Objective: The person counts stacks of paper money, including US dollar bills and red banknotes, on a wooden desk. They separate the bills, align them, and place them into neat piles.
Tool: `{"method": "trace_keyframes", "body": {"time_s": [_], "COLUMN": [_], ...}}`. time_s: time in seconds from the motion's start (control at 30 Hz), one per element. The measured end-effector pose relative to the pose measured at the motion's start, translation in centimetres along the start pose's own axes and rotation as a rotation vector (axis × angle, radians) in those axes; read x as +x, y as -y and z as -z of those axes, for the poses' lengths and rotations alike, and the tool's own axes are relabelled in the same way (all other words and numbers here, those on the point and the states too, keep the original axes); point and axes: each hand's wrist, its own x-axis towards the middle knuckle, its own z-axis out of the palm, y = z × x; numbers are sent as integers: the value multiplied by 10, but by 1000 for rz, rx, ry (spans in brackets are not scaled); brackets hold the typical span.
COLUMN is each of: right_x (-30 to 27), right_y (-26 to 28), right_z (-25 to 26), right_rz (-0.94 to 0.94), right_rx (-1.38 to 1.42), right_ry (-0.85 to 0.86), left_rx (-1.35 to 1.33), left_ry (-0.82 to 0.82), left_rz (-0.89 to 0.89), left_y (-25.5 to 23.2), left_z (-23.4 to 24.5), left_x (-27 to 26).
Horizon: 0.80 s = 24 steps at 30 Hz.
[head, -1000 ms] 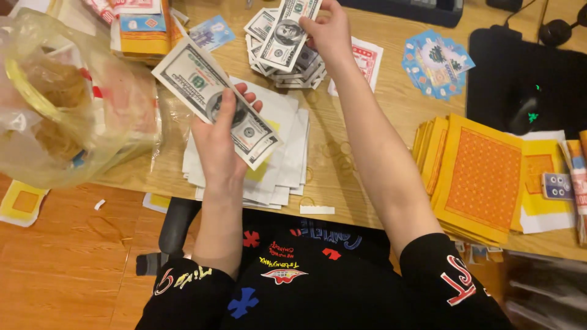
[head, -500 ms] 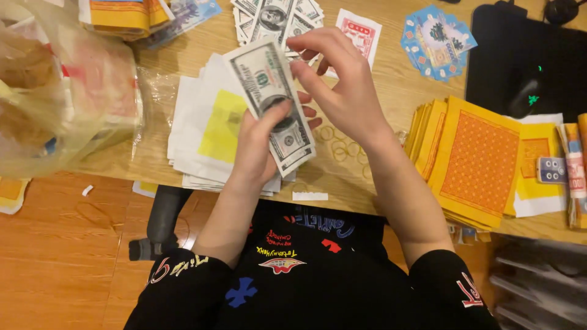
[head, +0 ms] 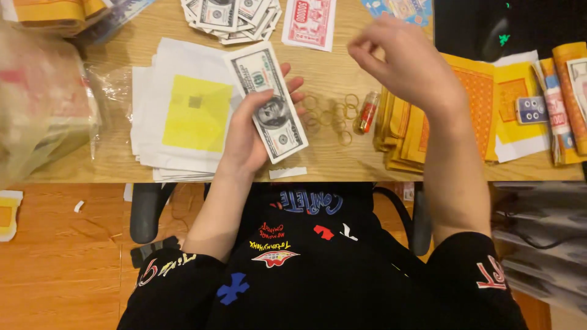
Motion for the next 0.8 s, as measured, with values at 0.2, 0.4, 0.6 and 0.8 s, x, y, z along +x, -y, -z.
{"method": "trace_keyframes", "body": {"time_s": [0.2,0.4,0.6,0.8], "right_x": [-38,-43,-27,-25], "right_y": [-39,-45,6,22], "right_z": [-60,-95,-16,-11], "right_rz": [-505,-400,-297,-272], "right_rx": [-186,-162,785,1245], "right_ry": [392,266,-14,-55], "left_rx": [4,63,-120,-268], "left_ry": [50,28,43,153], "left_rz": [19,11,48,179], "left_y": [17,23,15,41], "left_z": [18,27,4,22], "left_x": [15,23,11,27]}}
